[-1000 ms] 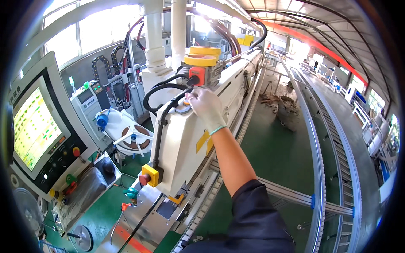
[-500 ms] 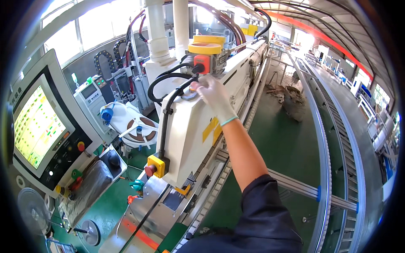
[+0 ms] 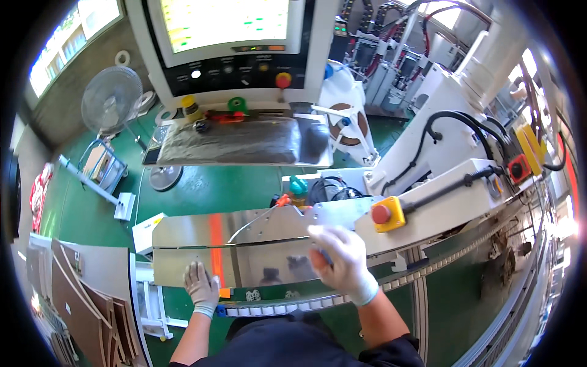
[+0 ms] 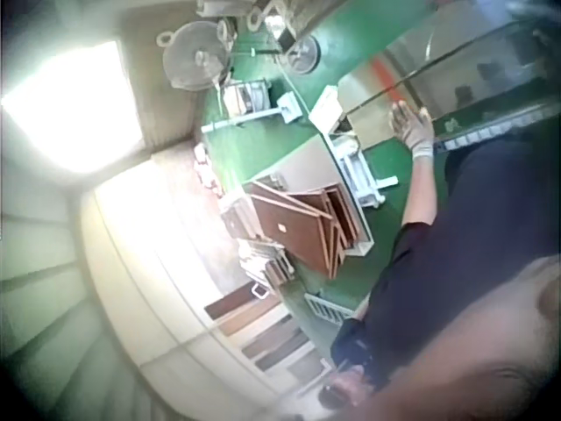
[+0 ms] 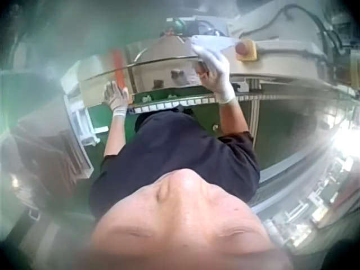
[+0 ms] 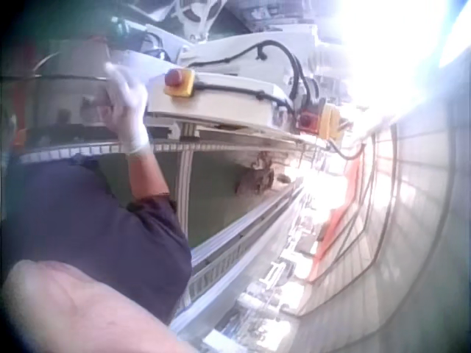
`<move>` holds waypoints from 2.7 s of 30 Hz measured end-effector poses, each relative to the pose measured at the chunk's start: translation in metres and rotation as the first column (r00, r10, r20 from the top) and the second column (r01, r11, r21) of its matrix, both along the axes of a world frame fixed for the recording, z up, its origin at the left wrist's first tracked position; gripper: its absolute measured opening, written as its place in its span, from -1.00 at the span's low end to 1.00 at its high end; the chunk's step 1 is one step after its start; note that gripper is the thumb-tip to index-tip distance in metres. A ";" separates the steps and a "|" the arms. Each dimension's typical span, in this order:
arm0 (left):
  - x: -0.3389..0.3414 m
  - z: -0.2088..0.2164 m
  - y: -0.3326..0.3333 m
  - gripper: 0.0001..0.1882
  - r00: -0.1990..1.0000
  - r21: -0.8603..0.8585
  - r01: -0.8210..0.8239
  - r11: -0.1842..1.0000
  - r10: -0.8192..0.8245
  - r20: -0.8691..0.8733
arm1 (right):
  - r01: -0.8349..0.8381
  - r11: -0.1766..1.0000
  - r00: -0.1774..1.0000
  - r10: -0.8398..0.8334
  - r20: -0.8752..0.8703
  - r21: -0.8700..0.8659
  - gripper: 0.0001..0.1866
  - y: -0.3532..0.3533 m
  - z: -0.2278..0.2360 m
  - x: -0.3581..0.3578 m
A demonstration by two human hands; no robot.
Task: The person measures the thickness of wooden boards using a dial caliper, operates a control panel on a wood-processing machine, and feeds a board onto the machine intake.
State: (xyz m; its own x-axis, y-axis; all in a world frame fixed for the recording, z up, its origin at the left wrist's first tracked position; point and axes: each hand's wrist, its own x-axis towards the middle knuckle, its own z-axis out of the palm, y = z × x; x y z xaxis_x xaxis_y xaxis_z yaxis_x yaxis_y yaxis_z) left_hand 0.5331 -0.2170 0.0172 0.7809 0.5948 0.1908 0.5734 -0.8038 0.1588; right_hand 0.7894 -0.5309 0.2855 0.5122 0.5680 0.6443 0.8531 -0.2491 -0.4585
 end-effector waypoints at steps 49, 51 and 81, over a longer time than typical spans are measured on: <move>0.038 0.292 -0.188 -0.40 -0.495 -0.278 0.478 -0.833 -0.517 0.698 | 0.770 0.202 -0.190 -0.833 -0.520 -0.605 -0.58 0.011 -0.193 -0.553; 0.008 0.340 -0.222 -0.45 -0.622 -0.221 0.293 -0.930 -0.361 0.695 | 0.772 -0.174 -0.539 -0.687 -0.486 -0.611 -0.61 0.020 -0.222 -0.650; -0.727 0.032 -0.494 -0.65 -0.998 -0.247 0.004 -0.969 0.011 -0.062 | 0.304 -0.938 -0.419 0.024 -0.908 -0.165 -0.56 0.077 -0.345 -1.303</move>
State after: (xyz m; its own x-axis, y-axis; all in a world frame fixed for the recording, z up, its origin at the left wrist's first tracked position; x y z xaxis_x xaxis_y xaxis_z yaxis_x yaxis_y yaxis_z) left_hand -0.1940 -0.7107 0.0497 -0.7888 -0.6145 -0.0114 -0.5858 0.7461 0.3165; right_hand -0.5140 -0.4538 -0.0595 -0.5935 -0.7426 -0.3104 -0.0406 0.4128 -0.9099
